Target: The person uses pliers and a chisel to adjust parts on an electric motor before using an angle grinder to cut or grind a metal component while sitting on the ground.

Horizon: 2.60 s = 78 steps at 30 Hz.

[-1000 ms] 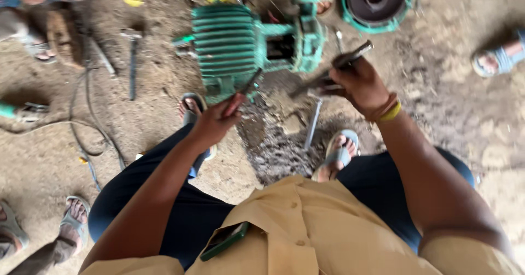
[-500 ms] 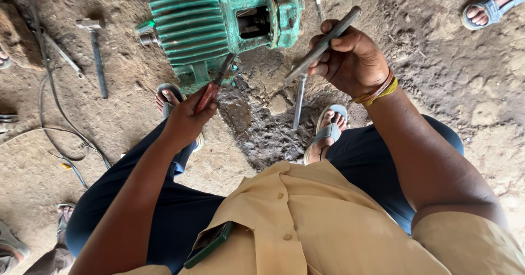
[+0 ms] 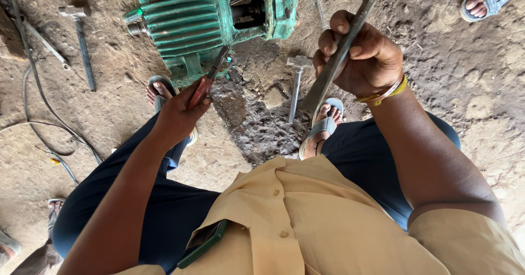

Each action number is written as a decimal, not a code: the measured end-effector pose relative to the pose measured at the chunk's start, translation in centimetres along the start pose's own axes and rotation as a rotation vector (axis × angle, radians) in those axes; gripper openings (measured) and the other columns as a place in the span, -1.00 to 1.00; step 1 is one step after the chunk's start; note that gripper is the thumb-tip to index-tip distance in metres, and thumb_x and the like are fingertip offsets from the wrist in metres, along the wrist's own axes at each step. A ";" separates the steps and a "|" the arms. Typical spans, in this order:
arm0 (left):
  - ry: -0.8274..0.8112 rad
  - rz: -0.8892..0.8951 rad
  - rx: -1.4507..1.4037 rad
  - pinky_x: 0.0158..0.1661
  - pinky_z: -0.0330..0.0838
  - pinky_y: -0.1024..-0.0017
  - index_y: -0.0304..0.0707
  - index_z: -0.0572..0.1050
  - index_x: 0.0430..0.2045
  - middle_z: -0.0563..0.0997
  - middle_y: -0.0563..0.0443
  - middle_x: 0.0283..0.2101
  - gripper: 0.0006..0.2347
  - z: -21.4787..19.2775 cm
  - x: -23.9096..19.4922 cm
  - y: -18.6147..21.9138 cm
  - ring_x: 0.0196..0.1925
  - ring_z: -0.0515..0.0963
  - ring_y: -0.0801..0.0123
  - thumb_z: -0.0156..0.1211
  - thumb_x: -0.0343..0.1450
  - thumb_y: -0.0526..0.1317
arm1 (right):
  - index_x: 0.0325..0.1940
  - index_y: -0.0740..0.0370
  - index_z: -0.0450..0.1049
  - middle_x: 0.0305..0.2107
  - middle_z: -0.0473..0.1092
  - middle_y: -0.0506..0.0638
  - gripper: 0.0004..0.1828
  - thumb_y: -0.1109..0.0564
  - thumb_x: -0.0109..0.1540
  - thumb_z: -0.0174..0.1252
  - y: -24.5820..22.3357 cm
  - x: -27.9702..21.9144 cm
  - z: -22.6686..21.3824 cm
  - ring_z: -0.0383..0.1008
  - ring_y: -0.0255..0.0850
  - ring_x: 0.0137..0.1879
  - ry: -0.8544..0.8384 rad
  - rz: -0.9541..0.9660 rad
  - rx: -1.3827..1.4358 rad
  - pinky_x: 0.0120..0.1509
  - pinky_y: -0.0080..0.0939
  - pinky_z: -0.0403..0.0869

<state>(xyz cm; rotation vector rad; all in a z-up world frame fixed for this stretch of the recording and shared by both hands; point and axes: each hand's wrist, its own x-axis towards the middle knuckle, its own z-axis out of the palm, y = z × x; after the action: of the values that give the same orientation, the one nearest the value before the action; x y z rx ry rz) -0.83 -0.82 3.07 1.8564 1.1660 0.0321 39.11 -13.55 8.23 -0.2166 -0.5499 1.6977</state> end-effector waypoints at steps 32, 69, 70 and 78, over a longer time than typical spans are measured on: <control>-0.085 -0.289 -0.282 -0.26 0.38 0.27 -0.06 0.36 0.43 0.59 -0.26 -0.22 -0.47 0.2 0.5 -0.9 -0.30 0.49 0.23 0.18 0.50 -0.03 | 0.00 0.25 0.34 -0.09 0.52 0.25 -0.72 0.43 0.23 -0.04 -0.3 0.7 1.9 0.59 0.11 0.14 0.459 0.018 -0.496 0.30 0.20 0.53; -0.046 -0.017 0.257 -0.12 0.56 0.07 -0.05 0.50 0.13 0.68 -0.24 -0.20 -0.65 0.7 2.4 -1.6 -0.20 0.72 0.01 0.12 0.42 -0.19 | -0.20 0.58 0.52 -0.37 0.55 0.27 -0.73 0.20 0.28 0.30 2.7 1.8 -7.6 0.64 -0.10 -0.30 0.699 0.085 -1.151 -0.22 -0.18 0.66; -0.046 -0.006 0.252 -0.12 0.56 0.07 -0.05 0.52 0.11 0.68 -0.24 -0.20 -0.66 0.8 2.6 -1.9 -0.20 0.71 0.01 0.13 0.42 -0.19 | -0.21 0.57 0.53 -0.37 0.55 0.27 -0.73 0.20 0.28 0.30 2.7 1.7 -7.7 0.64 -0.11 -0.30 0.693 0.086 -1.194 -0.22 -0.19 0.65; -0.130 -0.122 -0.073 -0.40 0.60 0.27 -0.33 0.56 -0.06 0.67 -0.16 -0.42 -0.67 1.9 4.1 -2.6 -0.46 0.69 0.23 0.18 0.50 -0.03 | -0.19 0.51 0.47 -0.34 0.55 0.25 -0.76 0.22 0.25 0.30 3.4 2.2 -6.0 0.66 -0.05 -0.28 0.691 0.032 -1.055 -0.18 -0.10 0.62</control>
<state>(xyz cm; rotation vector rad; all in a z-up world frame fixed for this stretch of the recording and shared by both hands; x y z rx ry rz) 0.50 1.21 -1.52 1.6953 1.1695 -0.1120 38.31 -10.33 1.77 -1.4979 -0.8504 1.0958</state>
